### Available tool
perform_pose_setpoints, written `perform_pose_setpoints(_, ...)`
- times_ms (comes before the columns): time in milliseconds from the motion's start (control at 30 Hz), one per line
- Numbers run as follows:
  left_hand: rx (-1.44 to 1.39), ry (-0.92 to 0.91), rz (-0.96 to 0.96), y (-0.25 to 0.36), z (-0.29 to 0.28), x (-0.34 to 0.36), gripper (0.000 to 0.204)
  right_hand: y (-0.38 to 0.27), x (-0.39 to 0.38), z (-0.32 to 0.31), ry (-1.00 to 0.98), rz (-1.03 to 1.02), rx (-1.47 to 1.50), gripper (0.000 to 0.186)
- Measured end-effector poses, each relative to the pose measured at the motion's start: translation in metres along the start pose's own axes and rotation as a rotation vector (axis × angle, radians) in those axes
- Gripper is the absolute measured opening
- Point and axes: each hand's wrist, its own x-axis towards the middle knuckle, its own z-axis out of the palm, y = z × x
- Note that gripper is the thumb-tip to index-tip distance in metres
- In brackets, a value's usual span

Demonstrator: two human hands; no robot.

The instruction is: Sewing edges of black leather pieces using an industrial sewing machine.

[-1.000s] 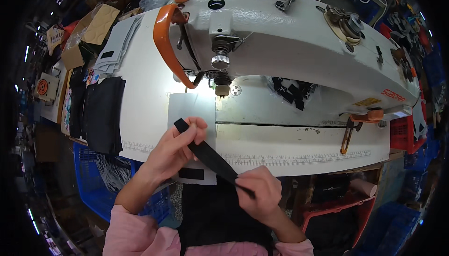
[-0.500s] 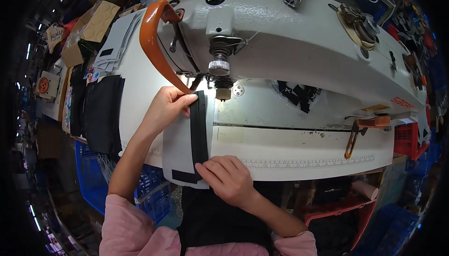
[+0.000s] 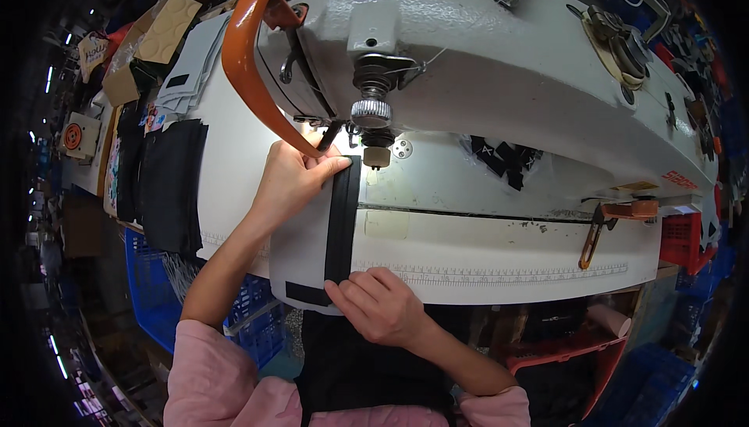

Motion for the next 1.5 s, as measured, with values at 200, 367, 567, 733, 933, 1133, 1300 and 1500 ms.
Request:
perform_pose_setpoints(200,0.044,0.022,0.021,-0.002,0.001,0.000,0.018,-0.003,0.013,-0.022,-0.151,0.118,0.160,0.032)
perform_pose_setpoints(367,0.063,0.044,0.019,-0.002,0.005,-0.002,0.013,0.022,0.032,-0.032,-0.187,0.204,0.008,0.038)
perform_pose_setpoints(567,0.092,0.269,0.234,-0.029,-0.048,-0.019,0.005,0.025,0.041,-0.025,-0.271,0.163,0.055,0.038)
perform_pose_setpoints(733,0.969,0.822,-0.114,-0.116,-0.189,-0.029,0.027,0.024,0.039,-0.026,-0.283,0.196,0.044,0.041)
perform_pose_setpoints(933,0.858,0.696,-0.431,-0.160,-0.207,-0.048,0.040,0.024,0.038,-0.025,-0.278,0.190,0.036,0.042)
perform_pose_setpoints(1133,0.970,0.887,-0.143,-0.151,-0.195,-0.047,0.028,0.023,0.039,-0.025,-0.279,0.189,0.021,0.042)
perform_pose_setpoints(1300,0.902,0.898,0.027,-0.150,-0.209,-0.049,0.016,0.024,0.038,-0.024,-0.265,0.184,0.020,0.043)
perform_pose_setpoints(1500,0.485,0.886,-0.011,-0.092,-0.251,-0.053,0.007,0.026,0.039,-0.026,-0.261,0.179,0.032,0.046)
